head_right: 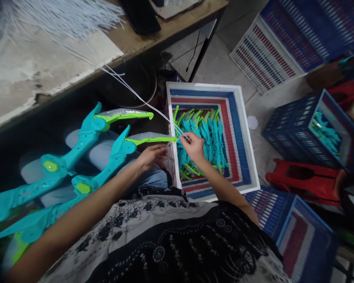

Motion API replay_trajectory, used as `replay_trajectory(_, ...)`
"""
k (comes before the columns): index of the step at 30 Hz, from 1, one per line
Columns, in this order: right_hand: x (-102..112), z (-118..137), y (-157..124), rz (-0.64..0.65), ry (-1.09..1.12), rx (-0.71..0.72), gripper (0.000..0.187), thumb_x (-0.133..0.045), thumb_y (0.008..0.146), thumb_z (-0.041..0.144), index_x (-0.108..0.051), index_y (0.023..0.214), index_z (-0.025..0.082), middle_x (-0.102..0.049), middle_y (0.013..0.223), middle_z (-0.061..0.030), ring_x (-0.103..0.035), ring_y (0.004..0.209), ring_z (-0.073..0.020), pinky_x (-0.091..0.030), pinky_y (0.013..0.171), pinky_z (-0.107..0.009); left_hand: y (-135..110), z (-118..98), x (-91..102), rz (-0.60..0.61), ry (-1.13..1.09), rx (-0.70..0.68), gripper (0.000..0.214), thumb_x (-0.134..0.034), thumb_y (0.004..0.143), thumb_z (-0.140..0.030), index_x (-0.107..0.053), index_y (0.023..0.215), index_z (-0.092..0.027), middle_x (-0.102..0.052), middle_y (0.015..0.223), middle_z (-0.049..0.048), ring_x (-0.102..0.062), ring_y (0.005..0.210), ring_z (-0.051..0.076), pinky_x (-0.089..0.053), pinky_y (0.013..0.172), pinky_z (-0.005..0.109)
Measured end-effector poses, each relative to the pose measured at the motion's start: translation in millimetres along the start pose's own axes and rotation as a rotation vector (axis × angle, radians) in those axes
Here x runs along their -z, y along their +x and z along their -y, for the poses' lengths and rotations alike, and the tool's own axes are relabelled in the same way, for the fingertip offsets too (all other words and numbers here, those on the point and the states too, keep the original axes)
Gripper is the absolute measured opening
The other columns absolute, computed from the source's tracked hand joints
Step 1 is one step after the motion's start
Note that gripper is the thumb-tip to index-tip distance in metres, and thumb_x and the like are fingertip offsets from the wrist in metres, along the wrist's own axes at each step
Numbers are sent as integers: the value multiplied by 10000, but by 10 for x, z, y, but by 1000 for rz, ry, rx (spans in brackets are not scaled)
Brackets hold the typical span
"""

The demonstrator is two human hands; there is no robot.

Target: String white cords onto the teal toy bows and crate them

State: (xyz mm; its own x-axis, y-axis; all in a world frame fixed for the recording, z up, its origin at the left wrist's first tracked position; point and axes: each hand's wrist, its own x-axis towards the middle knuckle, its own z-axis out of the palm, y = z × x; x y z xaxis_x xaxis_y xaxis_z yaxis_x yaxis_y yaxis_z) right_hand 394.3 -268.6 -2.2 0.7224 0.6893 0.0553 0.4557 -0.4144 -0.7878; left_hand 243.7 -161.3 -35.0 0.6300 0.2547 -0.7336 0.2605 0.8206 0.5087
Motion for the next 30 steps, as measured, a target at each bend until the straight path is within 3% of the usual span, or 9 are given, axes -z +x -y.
replay_trajectory(5, -66, -47, 4, -20, -27, 163, 171, -606, 806, 335, -640, 753, 176, -624, 708, 6, -502, 547, -85, -420, 574, -221, 96, 10, -44, 8, -21, -12, 157, -593, 791, -104, -661, 932, -104, -648, 708, 43, -607, 615, 109, -499, 618, 242)
replay_trajectory(13, -79, -68, -25, -29, -25, 193, 159, -602, 820, 320, -638, 762, 177, -638, 742, -7, -517, 557, -89, -435, 574, -226, 163, 33, -104, 21, -20, -8, 166, -570, 808, -85, -666, 942, -108, -664, 725, 46, -614, 599, 104, -487, 599, 234)
replay_trajectory(17, -122, -134, -54, 34, 14, 245, 138, -598, 815, 291, -661, 763, 180, -647, 792, -33, -593, 708, -125, -468, 644, -246, 217, 20, -149, 125, -26, -26, 83, -641, 772, -120, -671, 847, -99, -698, 803, 77, -645, 669, 123, -500, 663, 252)
replay_trajectory(20, -176, -226, -33, 70, 146, 137, 171, -613, 786, 321, -697, 838, 182, -643, 875, -45, -588, 709, -124, -465, 612, -248, 281, 11, -220, 160, -13, -41, 105, -700, 740, -171, -673, 812, -99, -703, 759, 75, -651, 700, 136, -506, 708, 265)
replay_trajectory(23, -235, -286, 8, 179, 306, -142, 298, -620, 759, 397, -705, 941, 177, -619, 718, -7, -483, 506, -81, -388, 478, -226, 289, 6, -281, 84, 117, -80, 83, -642, 782, -187, -647, 773, -105, -673, 662, 46, -620, 612, 119, -496, 649, 249)
replay_trajectory(25, -264, -285, 22, 272, 402, -291, 343, -654, 717, 426, -709, 929, 161, -518, 528, 44, -396, 428, -63, -317, 430, -209, 179, -16, -238, 45, 248, -91, 150, -583, 812, -204, -610, 694, -115, -629, 588, 21, -547, 498, 94, -447, 545, 219)
replay_trajectory(27, -271, -263, 20, 295, 475, -372, 350, -684, 683, 424, -711, 901, 152, -435, 448, 71, -356, 409, -55, -268, 414, -197, -93, -64, -58, 32, 449, -118, 248, -561, 819, -255, -568, 603, -133, -574, 521, 0, -457, 429, 79, -367, 465, 202)
replay_trajectory(30, -238, -233, 7, 273, 514, -435, 352, -712, 649, 416, -709, 873, 145, -425, 427, 75, -335, 397, -47, -220, 397, -194, -844, -141, 508, 12, 886, -221, 335, -562, 806, -375, -559, 550, -159, -552, 517, -5, -477, 489, 107, -363, 476, 204)
